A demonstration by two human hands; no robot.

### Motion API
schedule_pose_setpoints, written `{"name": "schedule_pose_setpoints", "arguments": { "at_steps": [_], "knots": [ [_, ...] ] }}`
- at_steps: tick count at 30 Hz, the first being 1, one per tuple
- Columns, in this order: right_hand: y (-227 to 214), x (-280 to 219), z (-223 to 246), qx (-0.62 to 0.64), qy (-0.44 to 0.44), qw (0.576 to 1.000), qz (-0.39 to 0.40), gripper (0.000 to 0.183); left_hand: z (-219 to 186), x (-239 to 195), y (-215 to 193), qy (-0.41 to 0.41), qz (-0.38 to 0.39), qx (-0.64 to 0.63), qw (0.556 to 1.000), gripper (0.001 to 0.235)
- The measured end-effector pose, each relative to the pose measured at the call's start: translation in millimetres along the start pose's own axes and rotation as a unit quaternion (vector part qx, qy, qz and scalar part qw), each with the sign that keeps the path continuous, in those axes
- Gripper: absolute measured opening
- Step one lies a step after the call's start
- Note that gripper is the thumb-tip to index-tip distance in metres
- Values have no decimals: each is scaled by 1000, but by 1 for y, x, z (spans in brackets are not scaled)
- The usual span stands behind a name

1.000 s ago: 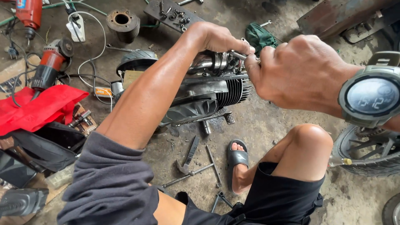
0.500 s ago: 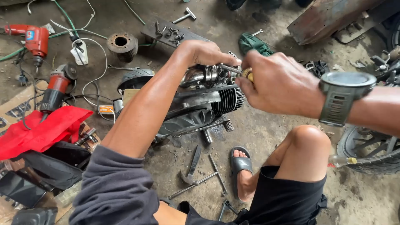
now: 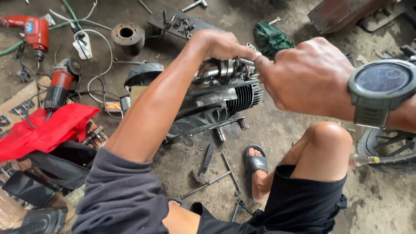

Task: Cleaning a carburetor with a rag and installing it onto a motorcycle engine using a screwdriver.

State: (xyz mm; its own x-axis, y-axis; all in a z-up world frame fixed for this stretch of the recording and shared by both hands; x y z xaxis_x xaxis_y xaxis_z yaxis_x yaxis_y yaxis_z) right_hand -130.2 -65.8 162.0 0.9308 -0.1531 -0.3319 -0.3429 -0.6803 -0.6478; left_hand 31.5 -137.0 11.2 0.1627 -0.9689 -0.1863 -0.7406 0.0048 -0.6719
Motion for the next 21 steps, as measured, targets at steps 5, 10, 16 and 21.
{"name": "schedule_pose_setpoints", "arguments": {
  "at_steps": [5,10,16,21],
  "knots": [
    [-18,1,-4,449,338,827,10,32,-4,-3,-5,-4,10,-41,999,66],
    [-6,-4,-5,354,245,903,6,30,-6,-13,-6,-18,22,-14,999,83],
    [-4,0,4,-160,-73,972,-154,14,-13,-2,-5,-1,31,-86,996,86],
    [5,4,4,-262,-166,930,-195,23,-30,15,-6,48,45,-49,997,85]
  ]
}}
Point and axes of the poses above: each hand's wrist, its own x-axis towards the middle knuckle, its own y-axis out of the palm, z = x × y, the point moved 4 cm from there along x, towards the middle knuckle, and after that the axes turned 12 degrees about -z, right-handed, at the moved point
